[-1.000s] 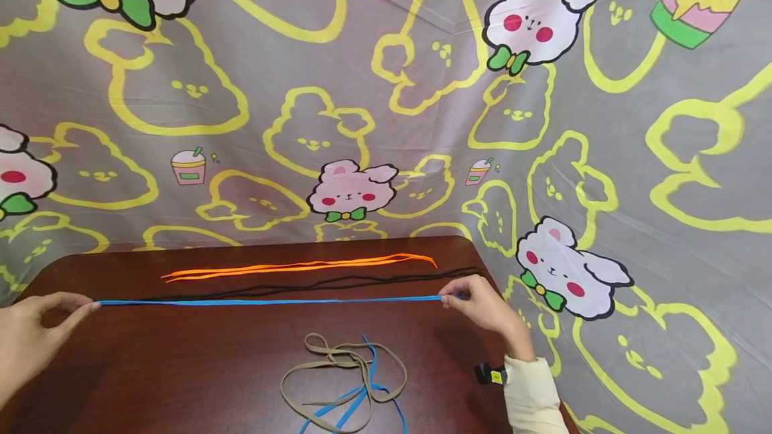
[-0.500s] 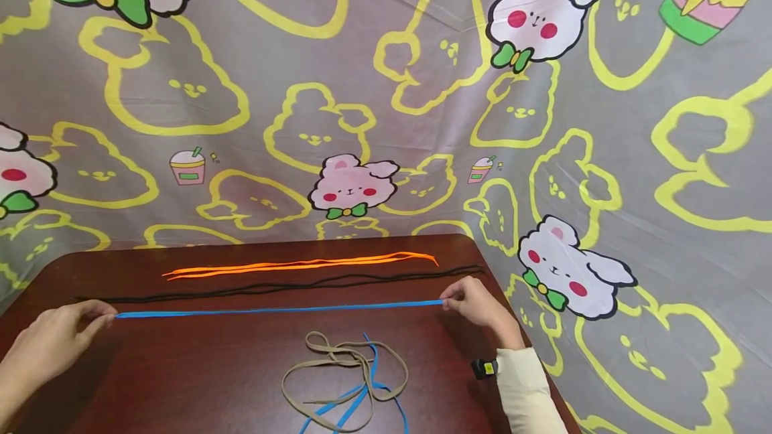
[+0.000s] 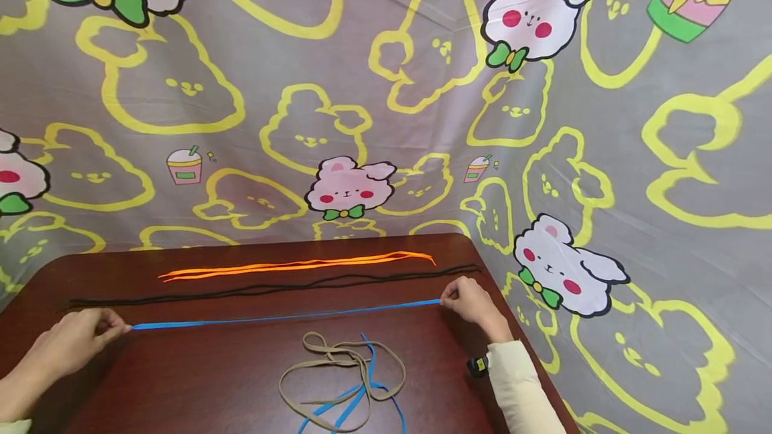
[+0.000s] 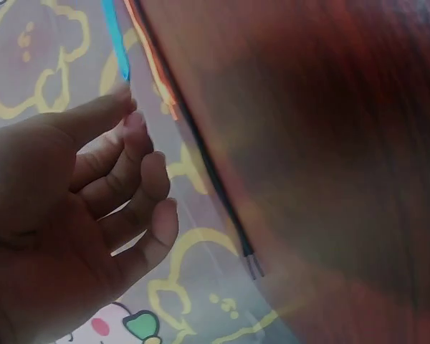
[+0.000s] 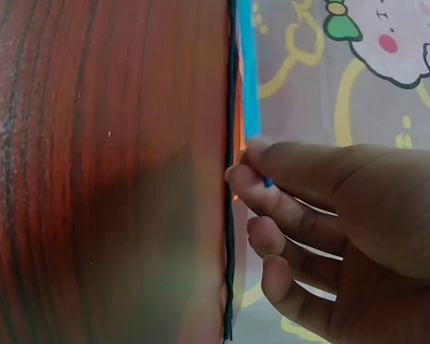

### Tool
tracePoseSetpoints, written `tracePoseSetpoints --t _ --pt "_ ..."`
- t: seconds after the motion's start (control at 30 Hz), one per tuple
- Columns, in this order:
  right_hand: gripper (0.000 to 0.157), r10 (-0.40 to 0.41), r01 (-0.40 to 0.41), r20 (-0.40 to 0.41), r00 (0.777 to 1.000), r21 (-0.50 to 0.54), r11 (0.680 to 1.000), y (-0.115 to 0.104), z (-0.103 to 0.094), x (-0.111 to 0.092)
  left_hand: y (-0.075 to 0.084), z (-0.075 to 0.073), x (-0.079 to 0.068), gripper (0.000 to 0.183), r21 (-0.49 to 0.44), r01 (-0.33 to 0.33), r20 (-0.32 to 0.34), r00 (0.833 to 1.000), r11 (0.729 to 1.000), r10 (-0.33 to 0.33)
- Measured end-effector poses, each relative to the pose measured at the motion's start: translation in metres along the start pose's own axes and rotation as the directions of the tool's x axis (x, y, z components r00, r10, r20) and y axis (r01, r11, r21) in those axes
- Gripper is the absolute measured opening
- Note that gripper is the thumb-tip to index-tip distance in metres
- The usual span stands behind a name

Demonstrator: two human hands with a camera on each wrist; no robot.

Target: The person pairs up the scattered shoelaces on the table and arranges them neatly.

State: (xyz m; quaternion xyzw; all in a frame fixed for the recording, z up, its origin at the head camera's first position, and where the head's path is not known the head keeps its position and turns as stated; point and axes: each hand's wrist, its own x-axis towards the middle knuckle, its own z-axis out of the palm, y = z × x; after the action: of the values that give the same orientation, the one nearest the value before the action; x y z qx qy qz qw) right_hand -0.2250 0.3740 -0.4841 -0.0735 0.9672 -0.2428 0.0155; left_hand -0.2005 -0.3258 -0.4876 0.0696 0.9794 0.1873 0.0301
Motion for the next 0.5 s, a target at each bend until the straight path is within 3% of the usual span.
tracePoseSetpoints --t 0.2,0.5 --pt "0.010 0.025 -0.025 -0.015 1.000 -0.025 0.999 0.002 0.006 0.005 -0.007 0.010 0.006 0.021 -0.013 -0.022 0.033 0.999 1.000 0.022" --pt "0.017 0.077 -0.086 -0.118 0.990 -0.075 0.993 0.008 0.017 0.018 -0.004 0.016 0.020 0.005 0.012 -0.031 0.071 0.997 0.999 0.030"
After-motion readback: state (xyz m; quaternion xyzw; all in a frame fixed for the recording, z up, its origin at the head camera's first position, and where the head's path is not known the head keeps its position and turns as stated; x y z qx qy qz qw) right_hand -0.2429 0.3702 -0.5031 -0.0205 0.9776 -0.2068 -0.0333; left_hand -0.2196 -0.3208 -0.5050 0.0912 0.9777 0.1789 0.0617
